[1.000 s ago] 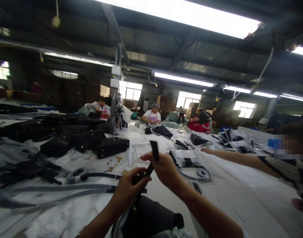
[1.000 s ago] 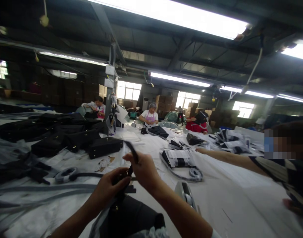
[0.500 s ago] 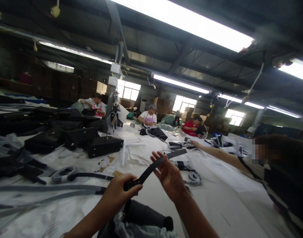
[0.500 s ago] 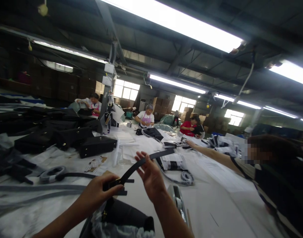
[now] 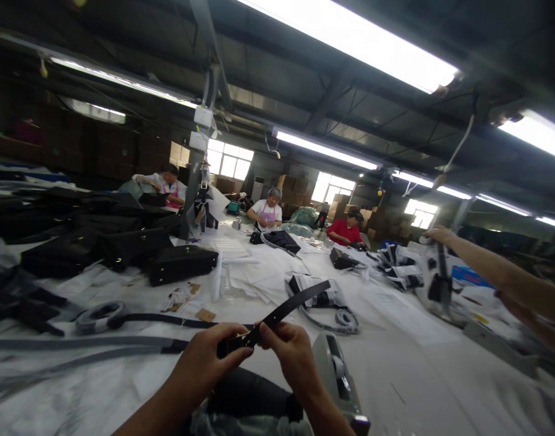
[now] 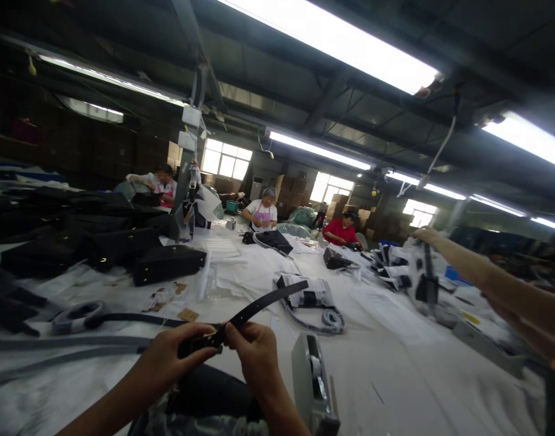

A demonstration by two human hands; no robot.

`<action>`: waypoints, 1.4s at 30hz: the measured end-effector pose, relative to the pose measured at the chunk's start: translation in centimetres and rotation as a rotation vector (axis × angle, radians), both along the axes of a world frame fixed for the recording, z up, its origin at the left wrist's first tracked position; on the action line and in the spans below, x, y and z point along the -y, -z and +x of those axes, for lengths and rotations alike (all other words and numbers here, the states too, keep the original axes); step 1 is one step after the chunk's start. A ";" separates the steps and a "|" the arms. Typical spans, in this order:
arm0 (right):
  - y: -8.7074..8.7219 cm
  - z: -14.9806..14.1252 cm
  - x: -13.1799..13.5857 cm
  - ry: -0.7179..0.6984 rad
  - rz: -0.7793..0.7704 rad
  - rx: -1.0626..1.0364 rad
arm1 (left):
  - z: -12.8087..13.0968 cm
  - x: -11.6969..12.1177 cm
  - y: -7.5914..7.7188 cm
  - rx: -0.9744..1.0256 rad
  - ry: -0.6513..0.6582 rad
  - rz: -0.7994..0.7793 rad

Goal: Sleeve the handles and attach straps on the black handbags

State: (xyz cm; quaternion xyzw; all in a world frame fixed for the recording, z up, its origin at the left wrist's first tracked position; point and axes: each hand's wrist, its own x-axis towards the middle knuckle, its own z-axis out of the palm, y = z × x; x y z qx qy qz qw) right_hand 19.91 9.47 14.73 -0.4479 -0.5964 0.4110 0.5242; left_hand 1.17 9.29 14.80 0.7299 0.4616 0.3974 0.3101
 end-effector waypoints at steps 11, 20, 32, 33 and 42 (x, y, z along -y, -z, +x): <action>0.8 -0.8 0.7 -0.050 -0.311 -0.558 | -0.1 0.7 -0.3 0.038 0.018 -0.023; 0.3 -1.0 1.2 -0.011 -0.238 -0.531 | -0.1 0.5 -0.3 0.197 0.094 -0.174; 0.7 -1.6 1.2 -0.070 -0.353 -0.763 | -0.1 0.1 -0.3 0.318 0.060 -0.221; 0.8 -1.6 1.1 -0.065 -0.369 -0.781 | -0.1 0.1 -0.3 0.319 0.053 -0.216; 0.4 -1.6 2.0 0.027 -0.155 -0.446 | 0.2 0.3 -0.5 0.156 0.002 -0.115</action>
